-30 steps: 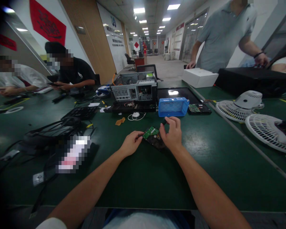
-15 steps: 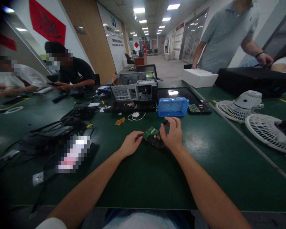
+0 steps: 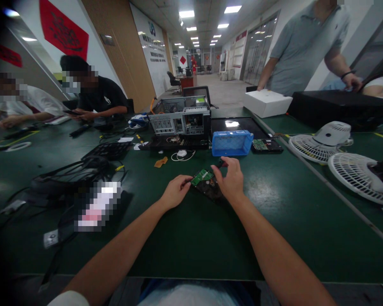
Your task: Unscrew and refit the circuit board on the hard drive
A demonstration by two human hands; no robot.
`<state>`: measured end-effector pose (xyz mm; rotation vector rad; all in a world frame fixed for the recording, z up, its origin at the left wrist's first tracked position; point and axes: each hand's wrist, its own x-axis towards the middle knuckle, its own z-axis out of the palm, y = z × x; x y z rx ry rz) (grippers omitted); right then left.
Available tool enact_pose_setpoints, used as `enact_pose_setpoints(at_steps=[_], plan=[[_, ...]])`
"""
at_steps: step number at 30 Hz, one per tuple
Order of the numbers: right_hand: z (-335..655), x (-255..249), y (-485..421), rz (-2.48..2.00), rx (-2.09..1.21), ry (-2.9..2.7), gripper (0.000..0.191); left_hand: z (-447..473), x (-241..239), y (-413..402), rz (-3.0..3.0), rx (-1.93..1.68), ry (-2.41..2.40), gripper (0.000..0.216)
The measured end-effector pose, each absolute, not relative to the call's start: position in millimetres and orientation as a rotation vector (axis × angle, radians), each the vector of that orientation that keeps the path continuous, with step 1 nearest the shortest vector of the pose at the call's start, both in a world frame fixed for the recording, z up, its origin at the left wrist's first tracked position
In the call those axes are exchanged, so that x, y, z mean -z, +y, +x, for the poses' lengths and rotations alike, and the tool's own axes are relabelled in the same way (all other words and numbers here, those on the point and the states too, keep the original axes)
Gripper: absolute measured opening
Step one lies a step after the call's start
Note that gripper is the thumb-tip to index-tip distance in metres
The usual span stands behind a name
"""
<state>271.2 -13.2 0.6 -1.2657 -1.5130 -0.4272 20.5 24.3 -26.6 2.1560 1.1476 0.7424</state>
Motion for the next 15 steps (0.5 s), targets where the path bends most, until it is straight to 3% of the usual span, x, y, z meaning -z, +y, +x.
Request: enact_pose_setpoints(at_steps=[15], plan=[[271.4, -1.8, -11.7, -1.153, 0.391, -1.493, 0.035, 20.9, 32.1, 26.9, 2.149, -0.767, 1.147, 0.029]])
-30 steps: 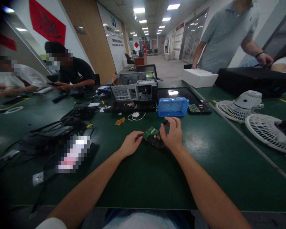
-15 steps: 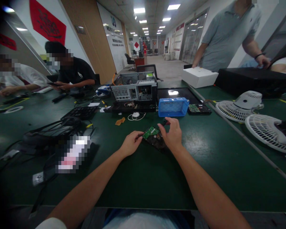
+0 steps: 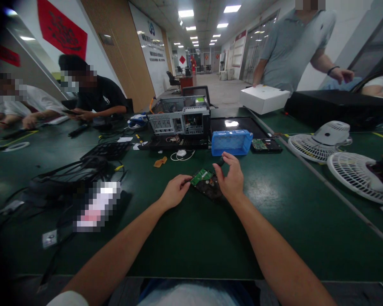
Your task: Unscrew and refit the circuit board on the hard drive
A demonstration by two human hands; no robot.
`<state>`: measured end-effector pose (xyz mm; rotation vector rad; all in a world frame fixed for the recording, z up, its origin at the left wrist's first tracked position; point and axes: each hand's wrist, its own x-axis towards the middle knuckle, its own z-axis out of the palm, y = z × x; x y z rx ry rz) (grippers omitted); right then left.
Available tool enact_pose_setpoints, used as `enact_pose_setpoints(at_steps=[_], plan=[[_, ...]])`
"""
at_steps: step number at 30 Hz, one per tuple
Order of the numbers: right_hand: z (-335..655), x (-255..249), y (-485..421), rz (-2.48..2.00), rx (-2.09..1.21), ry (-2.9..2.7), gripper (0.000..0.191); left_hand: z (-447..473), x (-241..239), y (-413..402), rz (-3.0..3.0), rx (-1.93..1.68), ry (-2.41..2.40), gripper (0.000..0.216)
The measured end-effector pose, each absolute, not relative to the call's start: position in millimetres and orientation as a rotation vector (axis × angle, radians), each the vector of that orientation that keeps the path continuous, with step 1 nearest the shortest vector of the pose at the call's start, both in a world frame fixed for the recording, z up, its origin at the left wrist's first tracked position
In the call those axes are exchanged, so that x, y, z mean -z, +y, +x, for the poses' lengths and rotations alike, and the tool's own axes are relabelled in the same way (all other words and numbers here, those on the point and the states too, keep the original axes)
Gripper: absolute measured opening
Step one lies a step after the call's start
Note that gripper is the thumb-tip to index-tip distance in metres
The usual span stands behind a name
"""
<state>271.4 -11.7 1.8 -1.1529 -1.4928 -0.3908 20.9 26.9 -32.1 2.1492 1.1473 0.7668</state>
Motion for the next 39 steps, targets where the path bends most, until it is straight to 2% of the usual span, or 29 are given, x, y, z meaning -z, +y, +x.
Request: enact_pose_setpoints(at_steps=[8, 14, 21, 28, 33, 39], plan=[[270.7, 2.8, -11.3, -1.215, 0.371, -1.517, 0.039, 20.6, 30.1, 25.6, 2.161, -0.799, 1.107, 0.029], [273.2, 1.0, -11.3, -1.276, 0.433, -1.476, 0.032, 19.9, 29.2, 24.9, 2.146, -0.792, 1.101, 0.031], [276.3, 1.3, -11.8, -1.231, 0.422, -1.478, 0.039, 19.2, 28.6, 24.8, 2.149, -0.782, 1.101, 0.031], [272.8, 5.6, -12.2, -1.233, 0.267, -1.456, 0.043, 20.7, 32.8, 27.5, 2.198, -0.817, 1.088, 0.03], [272.2, 4.0, -13.3, -1.252, 0.299, -1.423, 0.042, 19.9, 33.3, 27.0, 2.159, -0.783, 1.116, 0.029], [270.1, 0.7, -16.2, -1.323, 0.343, -1.442, 0.053, 21.0, 32.0, 26.0, 2.129, -0.763, 1.146, 0.031]])
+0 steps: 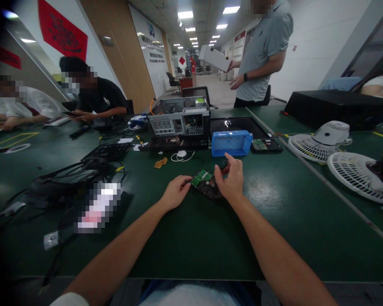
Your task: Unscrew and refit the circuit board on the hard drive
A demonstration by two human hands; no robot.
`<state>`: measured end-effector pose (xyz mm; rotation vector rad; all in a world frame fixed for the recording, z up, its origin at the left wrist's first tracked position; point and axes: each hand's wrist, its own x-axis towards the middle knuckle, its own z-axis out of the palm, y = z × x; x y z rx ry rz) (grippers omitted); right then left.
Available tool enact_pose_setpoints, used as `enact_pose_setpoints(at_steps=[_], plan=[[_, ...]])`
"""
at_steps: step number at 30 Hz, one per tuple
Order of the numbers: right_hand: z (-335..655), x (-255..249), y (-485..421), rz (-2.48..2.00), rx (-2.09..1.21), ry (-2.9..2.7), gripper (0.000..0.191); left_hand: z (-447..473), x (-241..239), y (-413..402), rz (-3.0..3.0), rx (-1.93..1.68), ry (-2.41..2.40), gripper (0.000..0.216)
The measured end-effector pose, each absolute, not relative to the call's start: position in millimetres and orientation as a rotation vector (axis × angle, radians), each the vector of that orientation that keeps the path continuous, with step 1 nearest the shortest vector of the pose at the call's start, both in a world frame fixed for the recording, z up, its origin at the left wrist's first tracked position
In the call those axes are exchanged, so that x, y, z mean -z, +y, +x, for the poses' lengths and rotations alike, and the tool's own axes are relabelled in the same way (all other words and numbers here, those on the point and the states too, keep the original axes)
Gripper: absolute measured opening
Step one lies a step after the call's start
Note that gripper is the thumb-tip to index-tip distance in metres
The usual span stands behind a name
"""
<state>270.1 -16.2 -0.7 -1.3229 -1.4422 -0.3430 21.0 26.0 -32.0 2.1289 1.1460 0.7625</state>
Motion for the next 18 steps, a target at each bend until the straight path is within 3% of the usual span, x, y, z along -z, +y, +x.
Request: enact_pose_setpoints(at_steps=[13, 18], plan=[[265, -11, -23, -1.355, 0.304, -1.33, 0.034, 20, 31, 25, 2.128, -0.811, 1.104, 0.03], [265, -6, -19, -1.366, 0.036, -1.279, 0.03, 22, 28, 22, 2.097, -0.932, 1.131, 0.031]])
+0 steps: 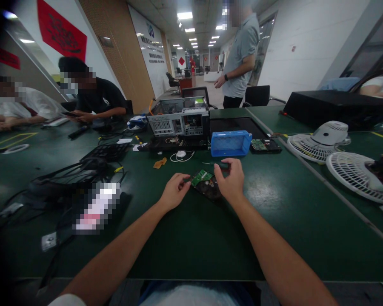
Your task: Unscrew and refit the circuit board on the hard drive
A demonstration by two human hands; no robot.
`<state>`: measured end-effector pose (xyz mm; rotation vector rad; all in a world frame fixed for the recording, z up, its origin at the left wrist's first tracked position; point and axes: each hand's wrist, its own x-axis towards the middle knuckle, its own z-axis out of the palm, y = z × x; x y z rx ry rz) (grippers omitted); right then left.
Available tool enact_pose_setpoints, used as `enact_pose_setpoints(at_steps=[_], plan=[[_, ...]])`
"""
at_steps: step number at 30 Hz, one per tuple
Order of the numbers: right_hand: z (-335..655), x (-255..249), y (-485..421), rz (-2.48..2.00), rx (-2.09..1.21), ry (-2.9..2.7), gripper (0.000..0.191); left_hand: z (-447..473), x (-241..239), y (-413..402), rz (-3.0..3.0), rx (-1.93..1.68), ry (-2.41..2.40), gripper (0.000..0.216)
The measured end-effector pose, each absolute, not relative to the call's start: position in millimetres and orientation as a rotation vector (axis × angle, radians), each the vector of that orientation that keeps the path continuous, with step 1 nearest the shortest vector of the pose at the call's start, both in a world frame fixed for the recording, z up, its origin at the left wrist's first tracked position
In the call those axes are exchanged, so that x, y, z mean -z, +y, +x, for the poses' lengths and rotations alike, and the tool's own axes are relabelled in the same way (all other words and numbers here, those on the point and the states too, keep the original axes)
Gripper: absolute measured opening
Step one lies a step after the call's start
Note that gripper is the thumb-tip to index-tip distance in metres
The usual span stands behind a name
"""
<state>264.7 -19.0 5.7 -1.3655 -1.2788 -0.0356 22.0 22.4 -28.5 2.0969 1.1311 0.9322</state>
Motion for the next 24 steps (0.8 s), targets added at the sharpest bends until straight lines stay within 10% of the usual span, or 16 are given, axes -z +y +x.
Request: enact_pose_setpoints(at_steps=[8, 14, 24], plan=[[229, -8, -37, -1.146, -0.654, -1.6, 0.029, 18, 0, 1, 1.977, -1.055, 0.971, 0.034], [226, -17, -41, -1.191, -0.516, -1.859, 0.023, 21, 9, 1, 1.676, -1.086, 0.972, 0.035], [260, 11, -30, -1.814, -0.168, -2.091, 0.115, 21, 32, 24, 1.102, -1.148, 0.935, 0.015]])
